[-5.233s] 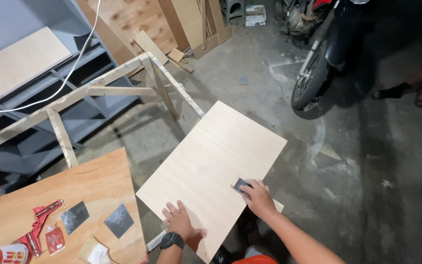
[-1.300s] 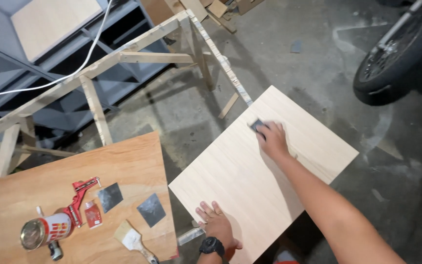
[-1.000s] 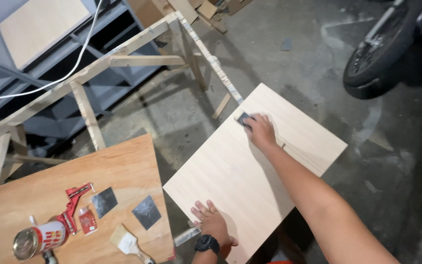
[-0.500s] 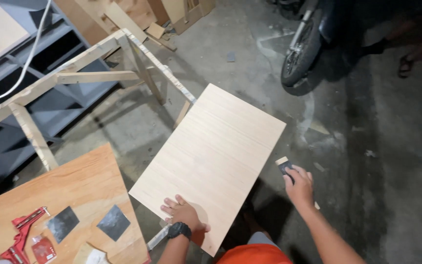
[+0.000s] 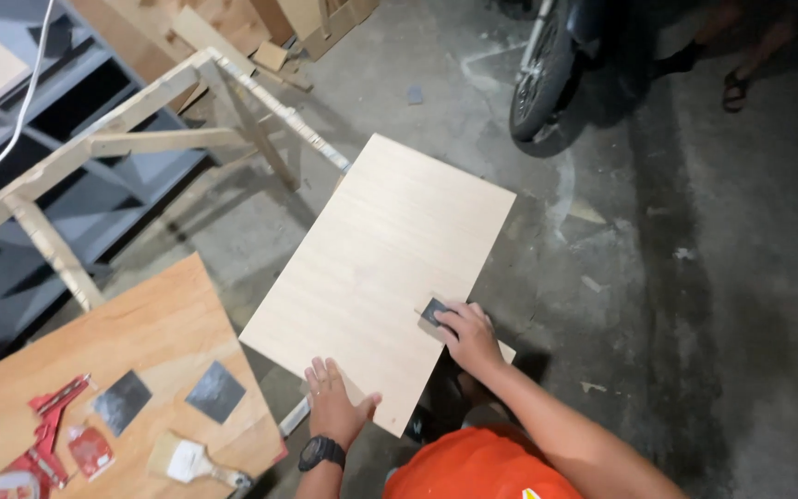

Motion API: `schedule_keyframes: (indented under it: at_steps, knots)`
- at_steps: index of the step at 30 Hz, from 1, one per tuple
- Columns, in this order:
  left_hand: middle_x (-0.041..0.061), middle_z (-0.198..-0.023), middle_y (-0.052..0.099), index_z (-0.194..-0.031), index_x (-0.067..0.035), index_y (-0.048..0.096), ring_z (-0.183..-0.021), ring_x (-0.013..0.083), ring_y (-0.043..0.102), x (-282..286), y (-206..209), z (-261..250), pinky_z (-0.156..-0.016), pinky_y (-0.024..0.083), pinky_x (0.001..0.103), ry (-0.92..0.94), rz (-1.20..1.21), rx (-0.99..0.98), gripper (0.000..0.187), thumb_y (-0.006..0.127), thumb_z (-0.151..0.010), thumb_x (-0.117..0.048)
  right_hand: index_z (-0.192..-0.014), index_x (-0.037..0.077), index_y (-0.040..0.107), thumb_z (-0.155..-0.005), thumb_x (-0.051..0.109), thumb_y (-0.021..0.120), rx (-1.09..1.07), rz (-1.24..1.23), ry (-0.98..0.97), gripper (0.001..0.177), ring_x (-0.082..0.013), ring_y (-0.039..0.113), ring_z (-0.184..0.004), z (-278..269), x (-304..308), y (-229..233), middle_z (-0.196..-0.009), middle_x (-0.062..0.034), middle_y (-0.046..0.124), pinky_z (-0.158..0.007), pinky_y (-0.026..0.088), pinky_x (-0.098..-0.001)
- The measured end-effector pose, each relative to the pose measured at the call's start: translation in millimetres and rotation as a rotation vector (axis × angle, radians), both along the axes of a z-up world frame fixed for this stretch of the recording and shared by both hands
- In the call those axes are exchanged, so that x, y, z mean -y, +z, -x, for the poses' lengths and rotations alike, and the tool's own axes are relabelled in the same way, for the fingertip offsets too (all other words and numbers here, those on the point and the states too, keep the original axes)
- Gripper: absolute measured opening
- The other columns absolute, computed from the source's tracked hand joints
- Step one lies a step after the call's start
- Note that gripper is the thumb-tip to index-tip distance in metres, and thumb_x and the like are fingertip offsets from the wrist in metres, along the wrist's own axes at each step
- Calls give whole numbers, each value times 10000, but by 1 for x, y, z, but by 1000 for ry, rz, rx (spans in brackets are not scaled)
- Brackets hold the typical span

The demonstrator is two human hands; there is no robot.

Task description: Sanding the surface and edges of a wooden board with sandpaper and cleaning it with a brush.

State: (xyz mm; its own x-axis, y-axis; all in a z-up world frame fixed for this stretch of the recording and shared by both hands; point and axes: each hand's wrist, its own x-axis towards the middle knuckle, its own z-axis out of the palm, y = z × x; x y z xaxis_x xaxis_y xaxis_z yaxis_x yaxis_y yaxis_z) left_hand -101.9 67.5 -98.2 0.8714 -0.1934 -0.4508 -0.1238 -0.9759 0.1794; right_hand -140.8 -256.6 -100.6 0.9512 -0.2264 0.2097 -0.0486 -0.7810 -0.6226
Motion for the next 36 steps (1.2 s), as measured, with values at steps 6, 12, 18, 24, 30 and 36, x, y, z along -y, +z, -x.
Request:
schedule_keyframes:
  at_steps: [6, 12, 18, 24, 30, 36]
  knots:
    - [322, -1810, -41, -1712, 78, -12, -1680, 497, -8, 17, 20, -6, -1320, 199, 594, 199, -95, -114, 1606, 950, -759, -785, -1238, 182, 818, -946, 163, 763, -103, 27, 88, 298, -324, 604, -1238, -16, 12, 3, -1377, -2, 717, -976, 490, -519]
    - [357, -1800, -159, -1705, 99, -122, -1675, 521, -35, 35, 46, -18, -1325, 206, 567, 250, -181, -279, 1781, 1022, -671, -791, -1211, 196, 796, -945, 176, 788, -101, 172, 147, 266, -344, 623, -1201, -16, 26, -1, -1349, -22, 693, -907, 534, -526]
    - [406, -1758, -294, -1674, 141, -227, -1663, 552, 21, 47, 98, -24, -1316, 288, 522, 214, -203, -445, 1787, 996, -723, -749, -1189, 174, 795, -898, 127, 815, 35, 241, 216, 296, -344, 648, -1141, -31, 27, -6, -1295, -52, 708, -914, 573, -480]
    - [387, -1756, -318, -1675, 120, -251, -1668, 546, -12, 55, 116, -38, -1307, 291, 512, 242, -265, -533, 1765, 972, -710, -710, -1181, 168, 771, -918, 77, 772, 102, 206, 393, 279, -380, 633, -1076, -137, -11, -14, -1289, -99, 707, -887, 529, -493]
    - [364, -1744, -375, -1656, 98, -317, -1675, 548, -101, 57, 94, -41, -1331, 267, 495, 263, -291, -633, 1778, 947, -692, -698, -1175, 209, 769, -936, 140, 756, 210, 164, 453, 250, -395, 596, -1053, -276, -83, -32, -1275, -94, 699, -856, 487, -515]
    - [383, -1737, -377, -1645, 114, -329, -1674, 549, -87, 59, 110, -45, -1323, 303, 476, 215, -318, -686, 1743, 912, -758, -728, -1154, 227, 757, -947, 168, 762, 9, 133, 391, 215, -381, 564, -1095, -300, -100, -21, -1282, -60, 668, -796, 517, -515]
